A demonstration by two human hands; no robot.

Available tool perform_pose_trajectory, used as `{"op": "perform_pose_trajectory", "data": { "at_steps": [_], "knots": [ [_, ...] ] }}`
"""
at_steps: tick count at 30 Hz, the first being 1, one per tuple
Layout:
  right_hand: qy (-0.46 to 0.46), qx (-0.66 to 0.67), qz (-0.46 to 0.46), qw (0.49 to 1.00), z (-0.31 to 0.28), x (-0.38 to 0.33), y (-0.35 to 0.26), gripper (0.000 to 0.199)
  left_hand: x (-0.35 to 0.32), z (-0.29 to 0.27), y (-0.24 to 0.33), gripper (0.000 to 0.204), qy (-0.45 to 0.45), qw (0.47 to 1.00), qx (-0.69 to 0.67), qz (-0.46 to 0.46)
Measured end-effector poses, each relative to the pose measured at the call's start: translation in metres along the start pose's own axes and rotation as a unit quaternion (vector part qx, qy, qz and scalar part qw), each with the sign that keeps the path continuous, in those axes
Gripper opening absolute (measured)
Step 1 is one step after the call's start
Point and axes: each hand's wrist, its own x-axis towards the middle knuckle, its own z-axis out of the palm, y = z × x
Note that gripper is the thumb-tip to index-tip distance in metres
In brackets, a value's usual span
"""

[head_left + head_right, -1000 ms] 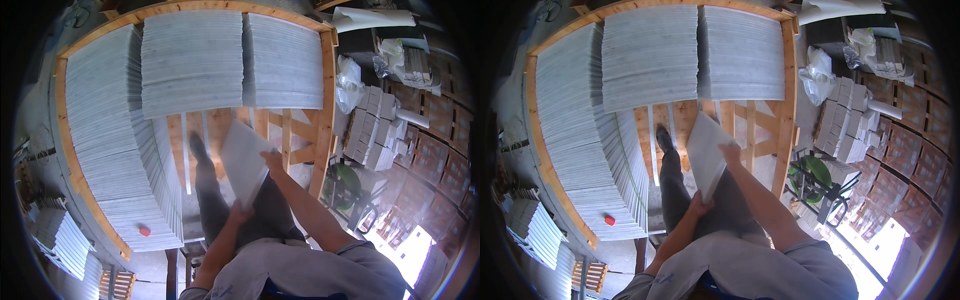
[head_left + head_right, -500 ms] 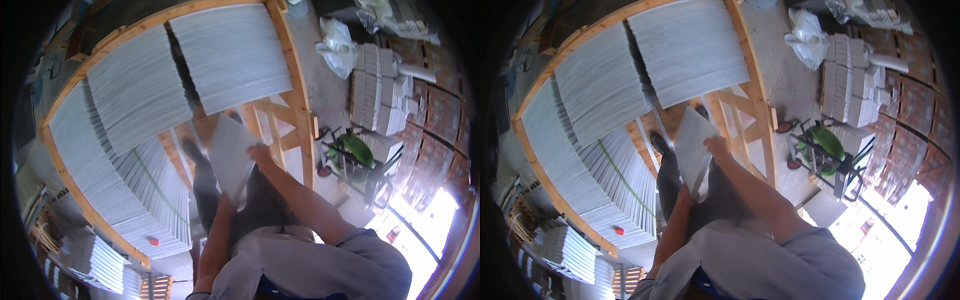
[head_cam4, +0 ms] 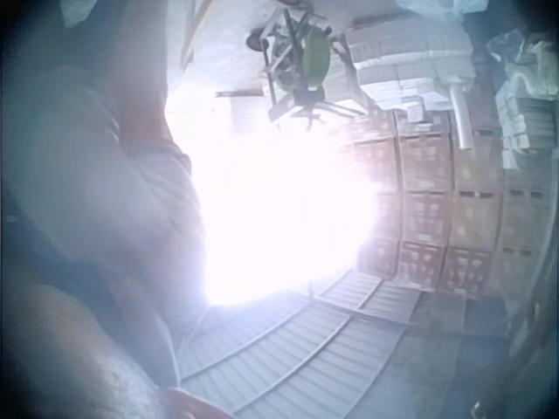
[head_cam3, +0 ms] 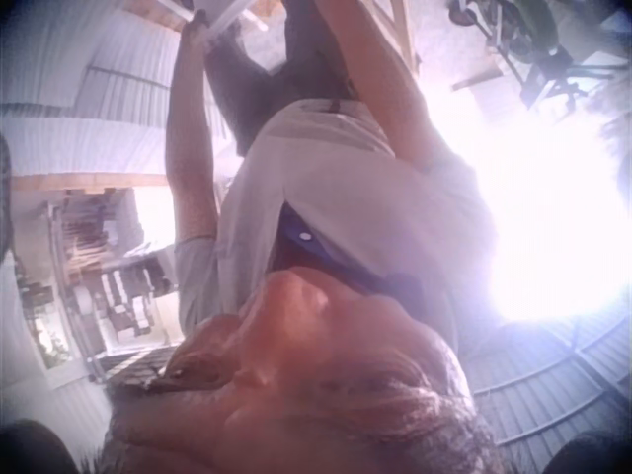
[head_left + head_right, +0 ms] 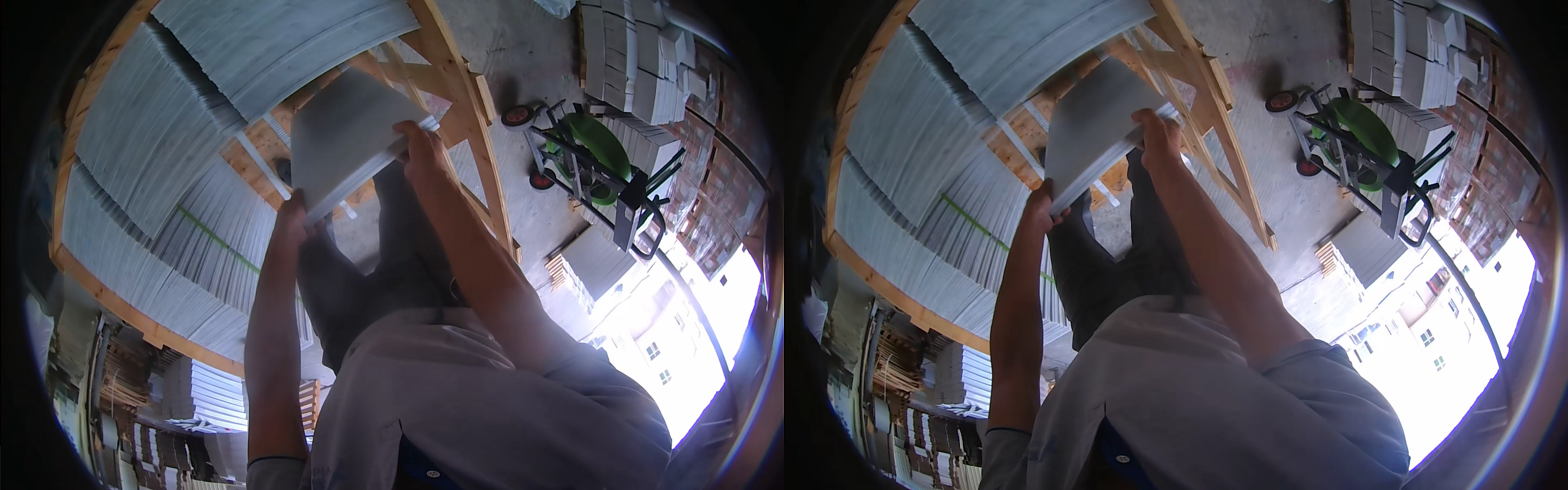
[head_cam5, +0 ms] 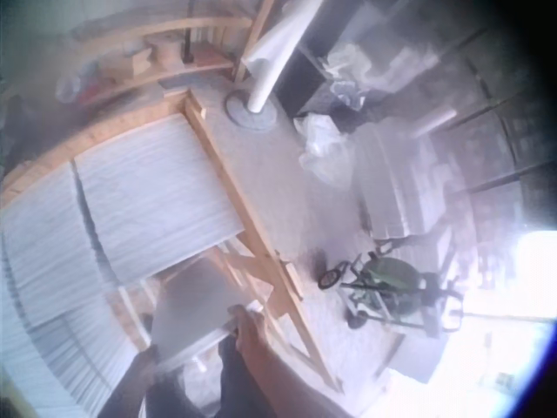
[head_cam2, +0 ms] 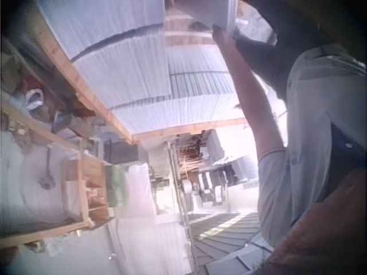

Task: The person repeatedly picks up thin white rectangular panels from a metal cart and places them onto a wooden rack. The person also briefly uses a red marker and a metal ruler to mark or measure the panels before continuing to stack them.

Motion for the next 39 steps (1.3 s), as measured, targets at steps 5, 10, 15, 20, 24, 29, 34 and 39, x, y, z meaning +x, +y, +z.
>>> {"op": "perform_pose_trajectory", "data": {
  "at_steps": [5,10,15,20,24,29,34,39],
  "knots": [
    [-0.024,0.035,-0.026,0.999,0.005,0.010,-0.018,0.030,-0.006,0.011,0.041,0.040,-0.025,0.997,0.074,0.027],
    [-0.026,0.063,-0.031,0.997,0.009,0.019,-0.030,0.030,-0.008,0.017,0.065,0.038,-0.028,0.995,0.087,0.037],
    [-0.032,0.087,-0.049,0.995,0.013,0.036,-0.027,0.033,-0.005,0.024,0.087,0.035,-0.015,0.993,0.111,0.045],
    [-0.035,0.066,-0.055,0.996,0.010,0.051,-0.023,0.044,0.000,0.029,0.092,0.033,-0.004,0.991,0.127,0.040],
    [-0.025,0.080,-0.057,0.995,0.021,0.049,-0.036,0.047,-0.002,0.032,0.108,0.032,-0.021,0.991,0.123,0.042],
    [-0.020,0.057,-0.053,0.997,0.024,0.051,-0.039,0.045,0.001,0.031,0.107,0.030,-0.016,0.992,0.115,0.041],
    [-0.032,0.044,-0.033,0.998,0.020,0.059,-0.038,0.046,0.000,0.032,0.111,0.032,-0.027,0.991,0.120,0.045],
    [-0.051,0.056,-0.046,0.996,0.024,0.066,-0.035,0.045,0.002,0.012,0.096,0.040,-0.125,0.974,-0.173,0.069]
  ]
}}
